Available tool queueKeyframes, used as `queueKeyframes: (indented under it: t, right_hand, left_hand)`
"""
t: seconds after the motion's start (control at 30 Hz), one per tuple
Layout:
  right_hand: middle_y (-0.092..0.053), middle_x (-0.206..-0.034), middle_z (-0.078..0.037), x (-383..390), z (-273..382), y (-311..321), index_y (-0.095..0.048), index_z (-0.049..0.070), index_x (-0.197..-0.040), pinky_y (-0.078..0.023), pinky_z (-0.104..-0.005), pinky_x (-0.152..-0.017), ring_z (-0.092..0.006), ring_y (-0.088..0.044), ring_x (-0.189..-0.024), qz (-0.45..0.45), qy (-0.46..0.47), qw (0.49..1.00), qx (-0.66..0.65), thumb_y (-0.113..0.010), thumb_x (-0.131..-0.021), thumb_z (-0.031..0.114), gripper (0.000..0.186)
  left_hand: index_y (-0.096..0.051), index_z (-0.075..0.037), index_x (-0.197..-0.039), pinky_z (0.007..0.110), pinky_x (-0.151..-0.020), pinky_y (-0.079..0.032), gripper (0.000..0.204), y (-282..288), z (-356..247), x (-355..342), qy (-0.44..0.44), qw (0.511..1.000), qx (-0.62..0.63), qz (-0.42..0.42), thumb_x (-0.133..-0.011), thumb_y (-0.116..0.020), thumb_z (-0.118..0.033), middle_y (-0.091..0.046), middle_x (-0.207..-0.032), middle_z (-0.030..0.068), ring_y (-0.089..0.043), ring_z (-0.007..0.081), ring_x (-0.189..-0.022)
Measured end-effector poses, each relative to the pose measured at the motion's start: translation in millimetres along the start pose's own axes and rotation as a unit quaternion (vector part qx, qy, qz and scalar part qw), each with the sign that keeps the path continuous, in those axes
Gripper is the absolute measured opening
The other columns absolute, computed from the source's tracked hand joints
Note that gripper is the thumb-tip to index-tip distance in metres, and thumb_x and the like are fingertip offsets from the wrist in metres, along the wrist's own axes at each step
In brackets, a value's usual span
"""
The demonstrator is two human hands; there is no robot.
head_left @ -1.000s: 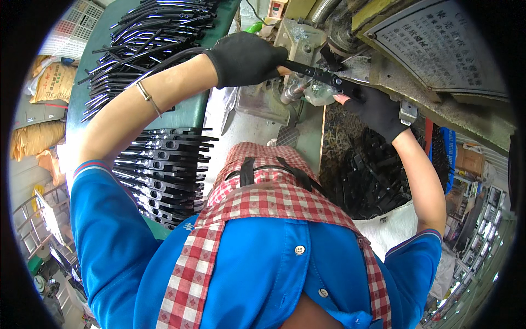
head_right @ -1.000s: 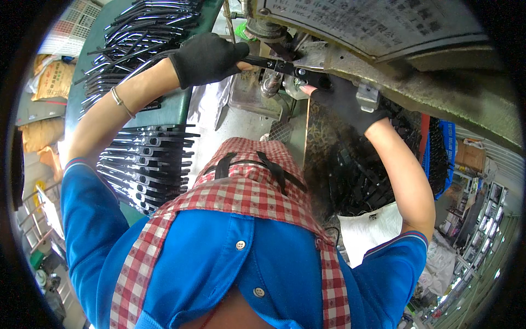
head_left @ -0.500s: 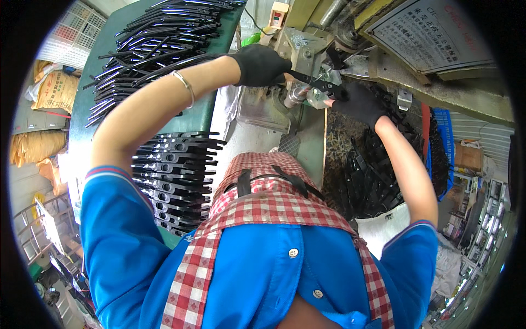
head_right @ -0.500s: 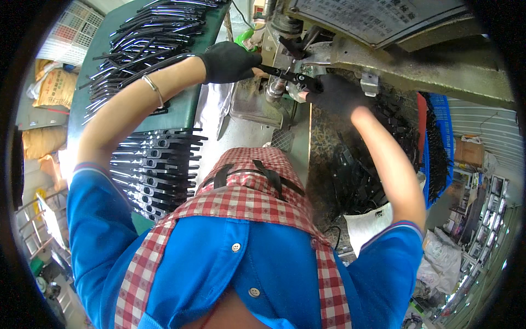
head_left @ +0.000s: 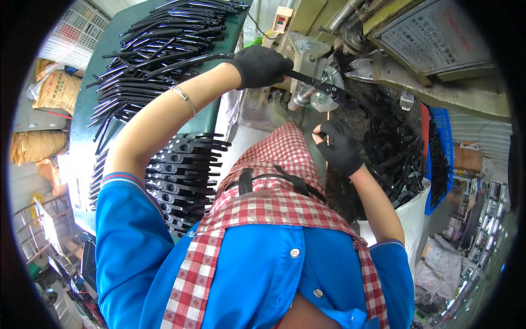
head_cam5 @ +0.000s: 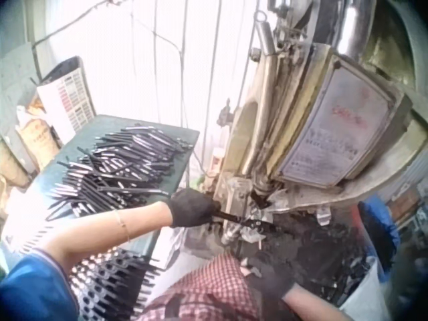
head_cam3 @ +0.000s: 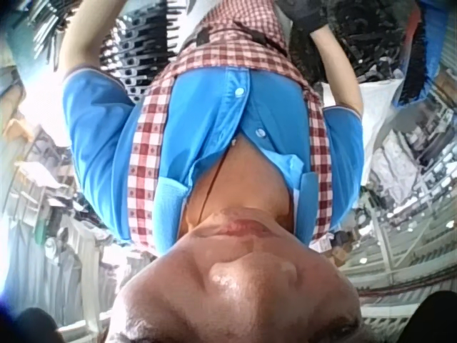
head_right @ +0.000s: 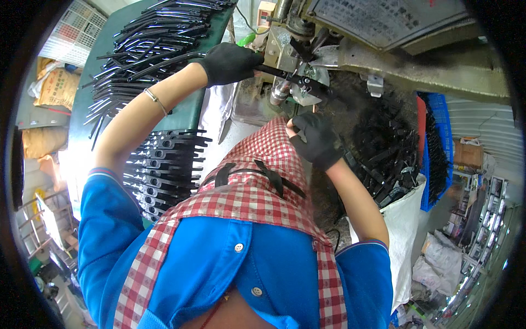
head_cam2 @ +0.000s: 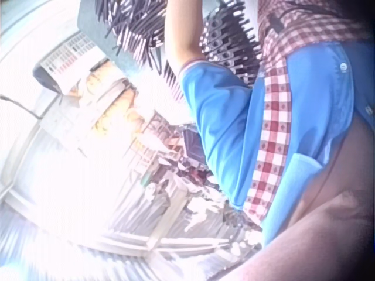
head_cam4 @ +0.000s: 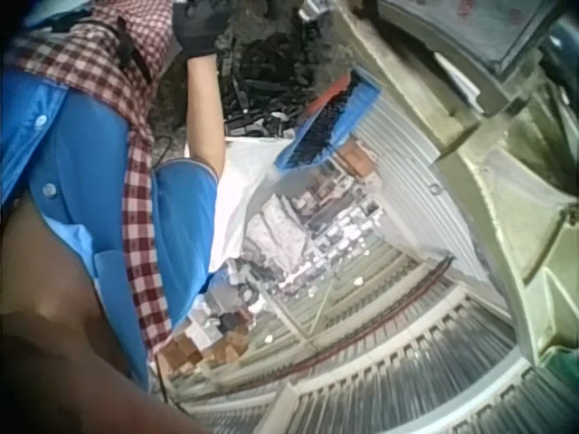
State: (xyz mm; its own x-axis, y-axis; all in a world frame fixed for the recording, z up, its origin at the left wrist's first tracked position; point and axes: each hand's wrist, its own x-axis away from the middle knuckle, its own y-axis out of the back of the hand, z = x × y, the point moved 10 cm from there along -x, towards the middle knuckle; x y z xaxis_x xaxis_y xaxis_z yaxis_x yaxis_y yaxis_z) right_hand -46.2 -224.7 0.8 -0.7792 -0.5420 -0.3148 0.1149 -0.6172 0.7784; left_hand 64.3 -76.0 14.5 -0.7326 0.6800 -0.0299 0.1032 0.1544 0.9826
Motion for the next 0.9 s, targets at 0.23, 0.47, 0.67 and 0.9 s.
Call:
queueKeyframes:
  t: [0.23,0.47,0.67,0.9]
  right_hand:
    - [-0.065,-0.088,-0.01,-8,-123,-28,-0.062,0.004,-0.09,-0.047,-0.0297,-0.067,-0.018,-0.059,-0.073,-0.002,-0.161,0.984,-0.073,-0.065,-0.081,0.013,0.013]
    - [-0.067,-0.098,-0.013,-39,-200,-58,-0.067,0.01,-0.097,-0.049,-0.0427,-0.08,-0.03,-0.064,-0.095,0.007,-0.164,0.979,0.117,-0.057,-0.085,0.03,0.025]
    - [-0.068,-0.095,-0.014,-52,-226,-86,-0.07,0.016,-0.094,-0.051,-0.0418,-0.08,-0.0327,-0.065,-0.091,0.112,-0.269,0.928,0.232,-0.056,-0.082,0.027,0.022]
    - [-0.066,-0.099,-0.021,-46,-218,-73,-0.068,0.006,-0.095,-0.049,-0.0467,-0.082,-0.0372,-0.063,-0.093,0.095,-0.321,0.916,0.222,-0.056,-0.083,0.035,0.034]
  left_hand:
    - [-0.061,-0.012,-0.104,0.044,-0.07,-0.05,0.03,0,15,10,-0.003,1.0,0.021,-0.015,-0.085,-0.062,-0.036,-0.066,-0.083,0.0122,-0.065,0.0323,-0.08]
    - [-0.059,-0.015,-0.116,0.044,-0.069,-0.05,0.035,16,1,12,-0.041,0.992,0.068,-0.098,-0.085,-0.062,-0.031,-0.065,-0.085,0.0128,-0.065,0.0331,-0.08]
    - [-0.058,-0.018,-0.116,0.043,-0.069,-0.05,0.029,34,-10,43,-0.009,0.992,0.113,-0.063,-0.087,-0.059,-0.02,-0.065,-0.083,0.0133,-0.064,0.0334,-0.077]
    - [-0.065,-0.012,-0.106,0.044,-0.069,-0.048,0.023,-6,68,238,0.125,0.974,0.19,0.006,-0.087,-0.059,-0.024,-0.065,-0.082,0.0141,-0.063,0.0347,-0.077]
